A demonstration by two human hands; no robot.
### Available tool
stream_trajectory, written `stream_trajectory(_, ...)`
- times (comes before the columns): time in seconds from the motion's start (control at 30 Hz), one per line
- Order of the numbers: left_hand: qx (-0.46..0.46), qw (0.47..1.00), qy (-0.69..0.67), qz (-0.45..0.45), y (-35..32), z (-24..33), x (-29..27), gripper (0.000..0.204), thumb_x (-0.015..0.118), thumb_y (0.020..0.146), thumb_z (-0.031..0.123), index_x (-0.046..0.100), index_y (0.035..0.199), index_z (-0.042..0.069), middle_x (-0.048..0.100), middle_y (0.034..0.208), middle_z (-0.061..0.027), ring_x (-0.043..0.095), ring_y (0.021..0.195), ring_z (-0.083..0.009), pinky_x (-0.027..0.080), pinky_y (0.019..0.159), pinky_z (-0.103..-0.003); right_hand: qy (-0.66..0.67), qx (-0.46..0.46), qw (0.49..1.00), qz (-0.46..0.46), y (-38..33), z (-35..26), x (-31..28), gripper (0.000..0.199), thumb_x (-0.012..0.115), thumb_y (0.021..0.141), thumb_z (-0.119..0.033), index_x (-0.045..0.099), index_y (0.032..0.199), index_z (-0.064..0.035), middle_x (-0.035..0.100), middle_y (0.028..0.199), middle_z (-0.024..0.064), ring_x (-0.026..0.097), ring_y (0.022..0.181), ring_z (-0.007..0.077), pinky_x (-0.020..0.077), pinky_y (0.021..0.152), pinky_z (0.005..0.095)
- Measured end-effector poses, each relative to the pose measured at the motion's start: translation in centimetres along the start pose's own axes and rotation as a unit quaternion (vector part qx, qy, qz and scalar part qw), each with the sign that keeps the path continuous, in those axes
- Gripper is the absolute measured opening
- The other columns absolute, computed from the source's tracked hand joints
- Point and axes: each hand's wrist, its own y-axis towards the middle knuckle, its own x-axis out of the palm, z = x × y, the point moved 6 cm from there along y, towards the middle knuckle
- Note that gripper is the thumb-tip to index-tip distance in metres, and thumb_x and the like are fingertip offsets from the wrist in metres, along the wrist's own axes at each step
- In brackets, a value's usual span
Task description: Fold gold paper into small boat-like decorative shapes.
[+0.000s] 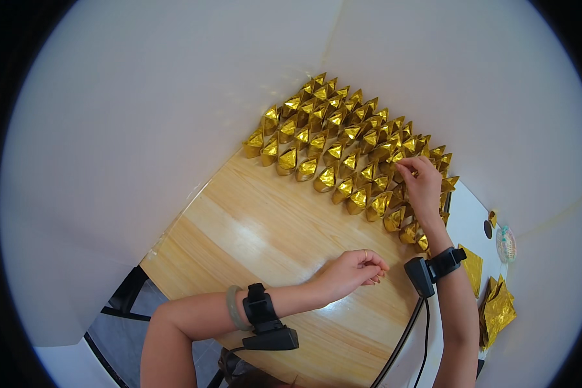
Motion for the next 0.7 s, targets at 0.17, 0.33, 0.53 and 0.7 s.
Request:
stream_trajectory(0.17, 0.006, 1.0, -0.009, 0.002, 0.0, 0.0, 0.0, 0.019, 0.051, 0.097, 0.015, 0.059, 0.11, 0.003, 0.062, 0.097, -0.0033, 0.059, 0.089, -0.0082, 0.049, 0.082, -0.023, -0.008, -0.001, 1.0, 0.025, 0.5, -0.4, -1.0, 0.011, 0.069, 0.081, -0.009, 0.068, 0.088, -0.0005, 0.063, 0.081, 0.0093, 0.061, 0.07, 0.0205, 0.0475, 0.065, 0.0303)
stream_trajectory(0.33, -0.002, 1.0, 0.007, 0.01, -0.1, 0.3, -0.1, 0.02, 0.051, 0.096, 0.015, 0.059, 0.109, 0.002, 0.062, 0.098, -0.0036, 0.059, 0.089, -0.0082, 0.05, 0.082, -0.022, -0.016, 0.007, 0.999, 0.046, 1.0, 0.3, -4.6, 0.011, 0.067, 0.084, -0.011, 0.068, 0.09, -0.0011, 0.064, 0.082, 0.0099, 0.062, 0.071, 0.0209, 0.0481, 0.066, 0.0297)
stream_trajectory(0.53, -0.01, 1.0, 0.019, 0.011, 0.1, 0.5, -0.2, 0.022, 0.051, 0.096, 0.014, 0.059, 0.111, 0.001, 0.062, 0.099, -0.0037, 0.06, 0.09, -0.0088, 0.049, 0.083, -0.022, 0.017, 0.088, 0.996, -0.014, -1.6, 4.9, -9.0, 0.016, 0.067, 0.082, -0.009, 0.067, 0.095, -0.0012, 0.067, 0.086, 0.0105, 0.063, 0.074, 0.0204, 0.0498, 0.07, 0.0294)
stream_trajectory(0.7, -0.007, 0.999, 0.046, 0.011, 0.2, 0.5, 0.0, 0.022, 0.051, 0.096, 0.014, 0.059, 0.112, 0.001, 0.062, 0.098, -0.0039, 0.06, 0.09, -0.0089, 0.05, 0.083, -0.023, -0.024, 0.079, 0.994, -0.075, -2.1, 4.1, -6.8, 0.02, 0.068, 0.081, -0.012, 0.066, 0.099, -0.0038, 0.067, 0.09, 0.0124, 0.065, 0.081, 0.0268, 0.0514, 0.072, 0.034)
